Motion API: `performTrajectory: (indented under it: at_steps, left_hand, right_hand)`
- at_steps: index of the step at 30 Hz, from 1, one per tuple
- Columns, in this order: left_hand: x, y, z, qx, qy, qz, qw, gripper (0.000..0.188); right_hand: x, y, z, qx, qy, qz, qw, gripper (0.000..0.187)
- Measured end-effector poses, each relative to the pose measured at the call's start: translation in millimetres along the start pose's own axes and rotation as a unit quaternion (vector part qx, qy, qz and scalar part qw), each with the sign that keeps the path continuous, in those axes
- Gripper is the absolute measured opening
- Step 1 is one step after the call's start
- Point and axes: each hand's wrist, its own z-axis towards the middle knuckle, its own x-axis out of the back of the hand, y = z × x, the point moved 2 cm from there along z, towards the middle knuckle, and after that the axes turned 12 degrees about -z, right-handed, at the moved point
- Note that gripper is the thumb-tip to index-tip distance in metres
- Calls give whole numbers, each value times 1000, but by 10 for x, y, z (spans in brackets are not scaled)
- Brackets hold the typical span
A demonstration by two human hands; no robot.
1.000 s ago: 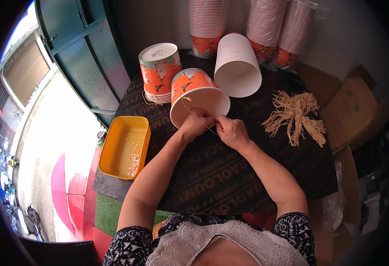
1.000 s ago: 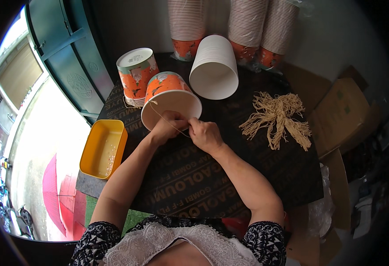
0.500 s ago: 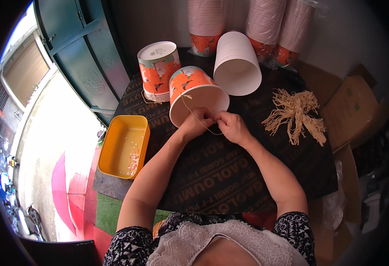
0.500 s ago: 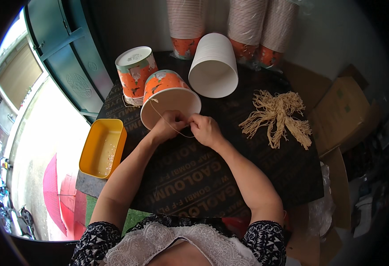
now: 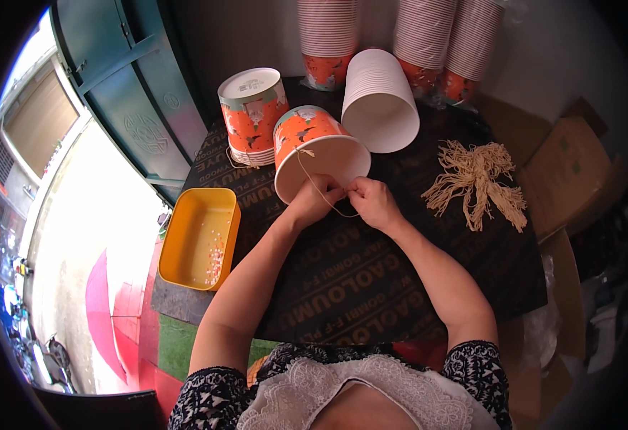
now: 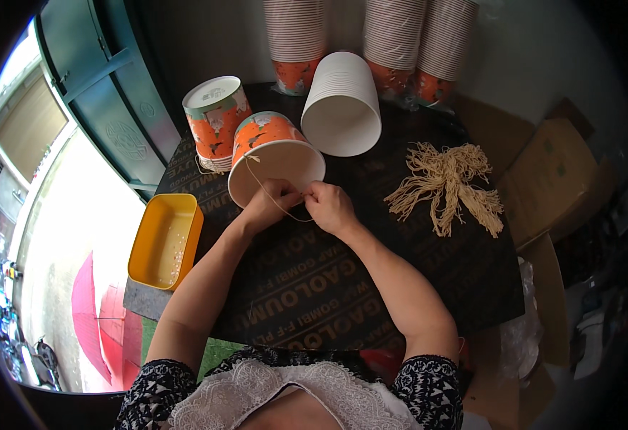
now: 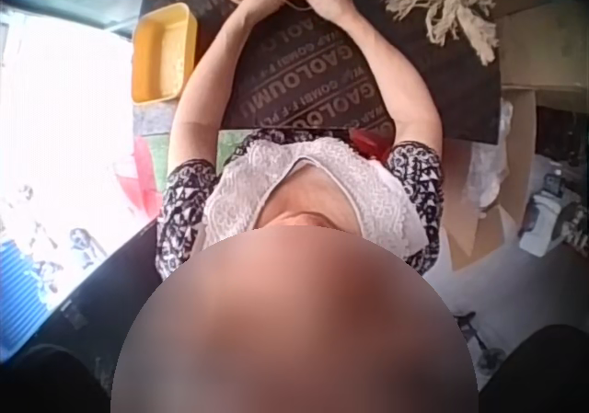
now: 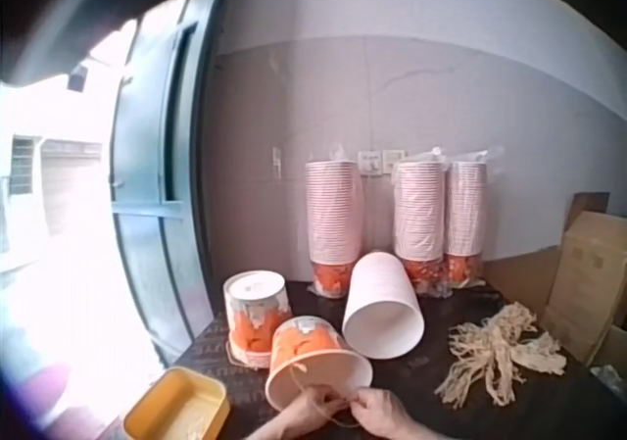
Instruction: Threa ding a c or d throu g h pre-punched holes in a p aper b ucket to c rea te a h andl e.
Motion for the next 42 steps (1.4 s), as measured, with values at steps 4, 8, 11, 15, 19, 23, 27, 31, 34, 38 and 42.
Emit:
performTrajectory:
  at_steps: [4,8,11,15,19,23,27,31,34,38,42]
  left_hand:
    - [-9,251,-25,133,-30,-39,990,17]
    - [-40,208,-46,127,-14,-43,991,16]
    - [-88,112,-37,71,21,-26,997,12]
    - [-87,138,-39,116,23,-27,993,16]
    - [-27,177,-38,147,43,-48,987,15]
    - [18,211,-34,153,45,-62,985,14]
    - [26,179,-38,151,46,-68,985,13]
    - [18,173,-42,147,52,-59,986,13]
    - [1,196,-48,153,54,-49,986,13]
    - [-6,187,-35,146,60,-37,987,13]
    - [15,174,-13,155,48,-27,986,13]
  right_hand:
    - [23,21,-3,-8,18,-5,1000,9]
    - [9,0,-2,-13,23,4,1000,10]
    - [-6,8,-2,-14,26,10,1000,10]
    - [44,3,11,6,12,5,1000,10]
    - [82,39,37,51,-4,-6,999,11]
    - [121,54,35,51,-25,-32,998,14]
    - [176,-70,3,57,-39,-57,996,16]
    - [192,-77,-3,53,-58,-83,994,14]
    - [211,-70,-8,78,-45,-81,993,13]
    - [202,-26,10,114,-37,-73,990,13]
    - [181,-8,26,141,-52,-81,985,11]
